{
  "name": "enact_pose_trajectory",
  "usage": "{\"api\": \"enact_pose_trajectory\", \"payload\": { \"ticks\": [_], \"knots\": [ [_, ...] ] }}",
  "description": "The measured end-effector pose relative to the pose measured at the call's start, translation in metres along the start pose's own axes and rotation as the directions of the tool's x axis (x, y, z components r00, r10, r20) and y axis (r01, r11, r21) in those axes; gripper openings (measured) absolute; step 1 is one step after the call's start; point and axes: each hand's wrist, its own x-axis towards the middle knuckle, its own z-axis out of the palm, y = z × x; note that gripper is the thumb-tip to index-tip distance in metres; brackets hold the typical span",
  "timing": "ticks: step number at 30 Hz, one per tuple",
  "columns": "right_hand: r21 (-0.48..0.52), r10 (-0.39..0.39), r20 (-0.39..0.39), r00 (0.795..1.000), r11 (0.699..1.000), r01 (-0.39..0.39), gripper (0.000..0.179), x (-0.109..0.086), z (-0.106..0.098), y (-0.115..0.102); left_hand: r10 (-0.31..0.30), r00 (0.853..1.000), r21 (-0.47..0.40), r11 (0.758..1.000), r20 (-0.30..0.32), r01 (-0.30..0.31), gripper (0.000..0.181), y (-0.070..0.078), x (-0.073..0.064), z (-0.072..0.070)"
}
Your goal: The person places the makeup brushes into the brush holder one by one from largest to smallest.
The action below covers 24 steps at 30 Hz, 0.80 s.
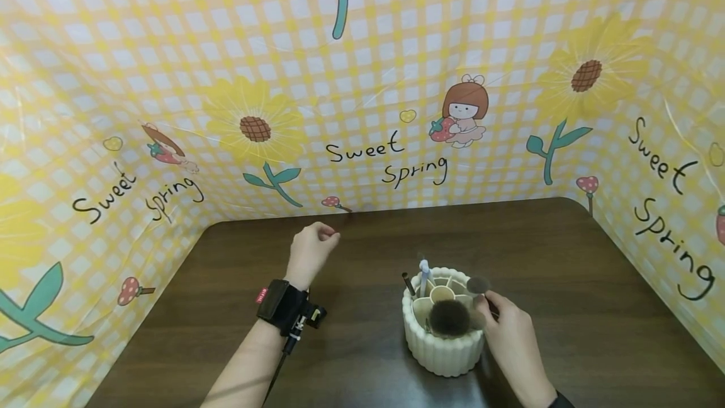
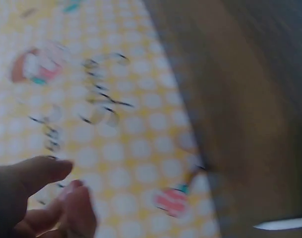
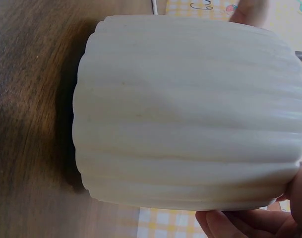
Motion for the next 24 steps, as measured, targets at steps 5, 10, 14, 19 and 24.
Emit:
{"api": "enact_pose_trajectory", "payload": {
  "ticks": [5, 10, 14, 19, 24],
  "knots": [
    [0.004, -0.027, -0.047, 0.999, 1.000, 0.027, 0.030, -0.001, 0.001, -0.001, -0.047, 0.991, 0.009, 0.999, -0.122, 0.049, 0.016, -0.035, 0.013, 0.009],
    [0.004, -0.028, -0.056, 0.998, 1.000, 0.028, 0.029, -0.001, 0.001, -0.002, -0.148, 0.982, 0.057, 0.986, -0.120, 0.156, 0.015, -0.068, 0.016, 0.017],
    [-0.002, -0.029, -0.043, 0.999, 1.000, 0.029, 0.028, 0.000, 0.001, -0.002, -0.220, 0.971, 0.091, 0.969, -0.096, 0.229, 0.013, -0.093, 0.017, 0.024],
    [-0.007, -0.032, -0.028, 0.999, 0.999, 0.032, 0.028, 0.001, 0.001, -0.001, -0.275, 0.958, 0.087, 0.955, -0.087, 0.282, 0.013, -0.115, 0.019, 0.033],
    [-0.008, -0.032, -0.040, 0.999, 0.999, 0.031, 0.028, 0.001, 0.001, -0.001, -0.281, 0.958, 0.087, 0.954, -0.062, 0.286, 0.014, -0.122, 0.020, 0.036]
  ]
}}
